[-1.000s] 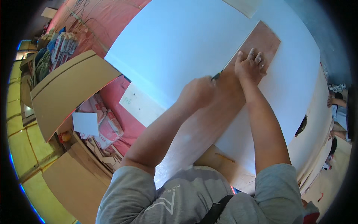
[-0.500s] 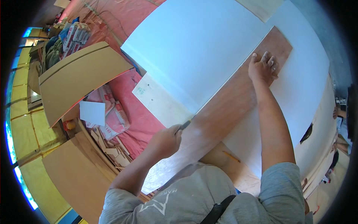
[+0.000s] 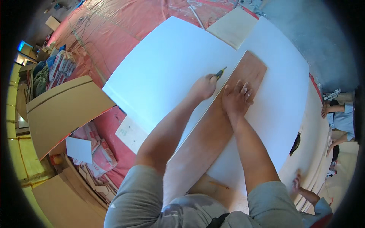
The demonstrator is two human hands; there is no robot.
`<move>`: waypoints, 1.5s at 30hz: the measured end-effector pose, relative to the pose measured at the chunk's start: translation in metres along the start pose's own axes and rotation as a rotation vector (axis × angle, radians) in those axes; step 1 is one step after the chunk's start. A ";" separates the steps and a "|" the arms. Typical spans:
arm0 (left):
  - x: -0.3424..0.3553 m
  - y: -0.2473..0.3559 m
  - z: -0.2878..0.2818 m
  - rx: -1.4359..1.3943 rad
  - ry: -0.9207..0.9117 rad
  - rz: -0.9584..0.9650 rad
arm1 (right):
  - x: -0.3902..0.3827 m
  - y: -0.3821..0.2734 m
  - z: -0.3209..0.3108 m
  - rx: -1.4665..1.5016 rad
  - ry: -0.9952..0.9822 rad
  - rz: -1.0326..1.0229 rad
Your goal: The person uses a utility knife to cut a thin wooden board, using another wooden piece as a straight edge, and then breaks the board along the score line.
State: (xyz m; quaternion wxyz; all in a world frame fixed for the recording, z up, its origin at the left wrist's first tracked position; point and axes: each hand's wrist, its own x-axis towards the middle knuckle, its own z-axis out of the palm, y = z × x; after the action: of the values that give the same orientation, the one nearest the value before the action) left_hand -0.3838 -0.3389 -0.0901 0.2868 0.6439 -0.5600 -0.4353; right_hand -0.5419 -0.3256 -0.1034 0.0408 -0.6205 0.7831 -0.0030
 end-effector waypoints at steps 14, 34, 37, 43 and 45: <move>0.163 0.043 0.069 0.268 0.020 0.152 | 0.006 0.001 0.013 -0.025 -0.053 0.005; -0.112 -0.006 0.000 0.318 -0.125 -0.115 | 0.002 0.004 0.004 -0.041 0.009 0.024; -0.194 -0.018 -0.027 0.275 -0.118 -0.228 | -0.001 -0.005 0.006 -0.026 -0.030 0.011; -0.310 -0.046 -0.044 0.233 -0.113 -0.384 | -0.001 -0.003 0.011 -0.050 -0.036 0.024; -0.343 -0.046 -0.052 0.224 -0.122 -0.447 | 0.000 -0.002 0.014 -0.039 -0.035 0.034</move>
State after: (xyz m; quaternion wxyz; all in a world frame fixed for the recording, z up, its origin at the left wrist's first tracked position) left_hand -0.3145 -0.0027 -0.0235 0.0762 0.7522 -0.4645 -0.4612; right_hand -0.5394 -0.3258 -0.1171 0.0423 -0.6079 0.7925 0.0238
